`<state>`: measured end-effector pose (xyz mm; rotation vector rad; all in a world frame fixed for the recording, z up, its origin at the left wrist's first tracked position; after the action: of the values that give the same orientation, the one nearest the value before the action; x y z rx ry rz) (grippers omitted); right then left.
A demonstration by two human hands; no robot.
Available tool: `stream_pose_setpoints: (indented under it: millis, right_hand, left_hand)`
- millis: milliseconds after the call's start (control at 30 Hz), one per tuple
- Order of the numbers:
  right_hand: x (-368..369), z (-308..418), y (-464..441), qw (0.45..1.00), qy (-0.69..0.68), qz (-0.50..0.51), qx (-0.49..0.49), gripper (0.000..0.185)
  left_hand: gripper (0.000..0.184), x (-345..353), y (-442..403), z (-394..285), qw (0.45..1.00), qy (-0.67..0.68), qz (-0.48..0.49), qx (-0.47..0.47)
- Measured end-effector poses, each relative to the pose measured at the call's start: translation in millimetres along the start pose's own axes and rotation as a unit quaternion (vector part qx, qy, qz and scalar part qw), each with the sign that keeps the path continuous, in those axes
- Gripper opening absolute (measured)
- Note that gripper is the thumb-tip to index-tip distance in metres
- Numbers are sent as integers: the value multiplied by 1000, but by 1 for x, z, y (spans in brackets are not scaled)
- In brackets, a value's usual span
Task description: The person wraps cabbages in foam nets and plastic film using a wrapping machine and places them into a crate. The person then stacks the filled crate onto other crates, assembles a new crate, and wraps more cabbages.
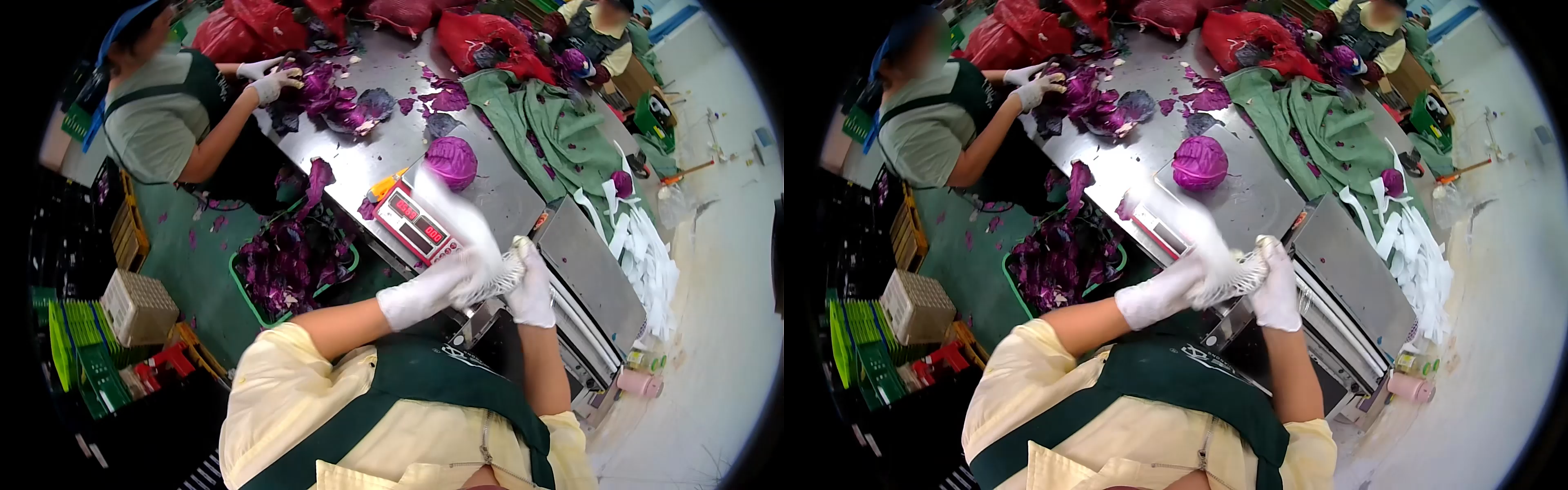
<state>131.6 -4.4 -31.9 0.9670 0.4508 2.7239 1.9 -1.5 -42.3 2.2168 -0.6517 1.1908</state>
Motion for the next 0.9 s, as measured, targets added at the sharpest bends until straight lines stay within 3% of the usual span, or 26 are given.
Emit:
stream_pose_setpoints:
  millis: [33, 100, 133, 167, 200, 233, 267, 300, 333, 367, 400, 433, 500, 533, 567, 600, 633, 667, 733, 767, 800, 833, 867, 900]
  right_hand:
    - [-1, 8, -8, 1000, 1, -10, 7, 11]
    - [14, 23, -12, 999, 44, -9, 13, 18]
    - [33, 23, -14, 954, 291, 50, 48, 29]
    - [43, 18, -17, 845, 518, 104, 82, 40]
    - [40, 12, -30, 764, 630, 117, 80, 45]
    - [43, 11, -57, 738, 652, 172, -17, 40]
    - [41, 17, -79, 755, 643, 129, 19, 36]
    - [57, 40, -100, 741, 666, 85, 6, 33]
    - [51, 51, -134, 822, 563, 58, -72, 30]
    - [60, 62, -158, 867, 461, 61, -177, 30]
    - [51, 72, -184, 808, 566, -4, -164, 29]
    - [47, 67, -208, 807, 565, -3, -169, 29]
    - [19, 38, -256, 690, 702, -72, -160, 23]
    - [3, 4, -277, 648, 735, -16, -200, 23]
    - [-5, -23, -284, 600, 762, 40, -239, 25]
    - [-11, -30, -265, 867, 487, 1, -110, 27]
    - [3, -56, -232, 990, 131, -38, 37, 29]
    - [13, -54, -217, 990, 132, -36, 37, 29]
    - [24, -36, -198, 993, 102, -56, -33, 33]
    - [27, -33, -183, 993, 102, -60, -27, 33]
    - [43, -19, -165, 993, 109, -18, -51, 33]
    - [58, -6, -148, 990, 115, 24, -75, 33]
    - [65, 2, -131, 983, 167, 28, -76, 33]
    - [71, 9, -112, 973, 217, 31, -77, 32]
  left_hand:
    - [27, -2, 8, 14, 991, -50, 69, -102]
    - [31, -30, 24, 6, 939, -217, 79, -254]
    - [24, -45, 15, -40, 917, -366, -5, -158]
    - [19, -72, -4, -72, 913, -397, -77, -49]
    - [23, -109, -28, -110, 885, -444, -103, 99]
    - [24, -114, -39, -147, 887, -402, -161, 164]
    - [26, -131, -55, -174, 835, -458, -212, 218]
    - [26, -109, -52, -208, 673, -615, -274, 307]
    - [29, -85, -51, -226, 645, -644, -319, 260]
    - [32, -99, -70, -237, 578, -692, -338, 269]
    - [32, -104, -87, -242, 560, -714, -345, 237]
    - [32, -108, -97, -246, 541, -735, -355, 206]
    - [32, -126, -123, -233, 516, -782, -316, 149]
    - [29, -137, -140, -213, 486, -828, -274, 63]
    - [26, -129, -143, -198, 438, -857, -246, 116]
    - [33, -125, -135, -188, 472, -835, -257, 120]
    - [41, -121, -128, -181, 506, -811, -266, 123]
    - [41, -118, -121, -177, 506, -811, -268, 125]
    - [41, -109, -113, -174, 581, -751, -239, 205]
    - [41, -111, -112, -164, 583, -751, -239, 198]
    - [41, -122, -119, -144, 806, -534, -151, 206]
    - [42, -125, -124, -122, 944, -260, -52, 194]
    - [48, -91, -100, -107, 994, -74, -16, 74]
    - [53, -44, -66, -94, 992, 117, 19, -50]
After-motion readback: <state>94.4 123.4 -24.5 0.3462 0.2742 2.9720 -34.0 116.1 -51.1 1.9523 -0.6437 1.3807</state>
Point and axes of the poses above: each hand's wrist, its own y-axis away from the middle knuckle, its own x-axis out of the palm, z = x × y, the point moved 9 cm from there along -y, towards the middle knuckle, and after that the axes turned 4 degrees about z, right-handed, at the moved point
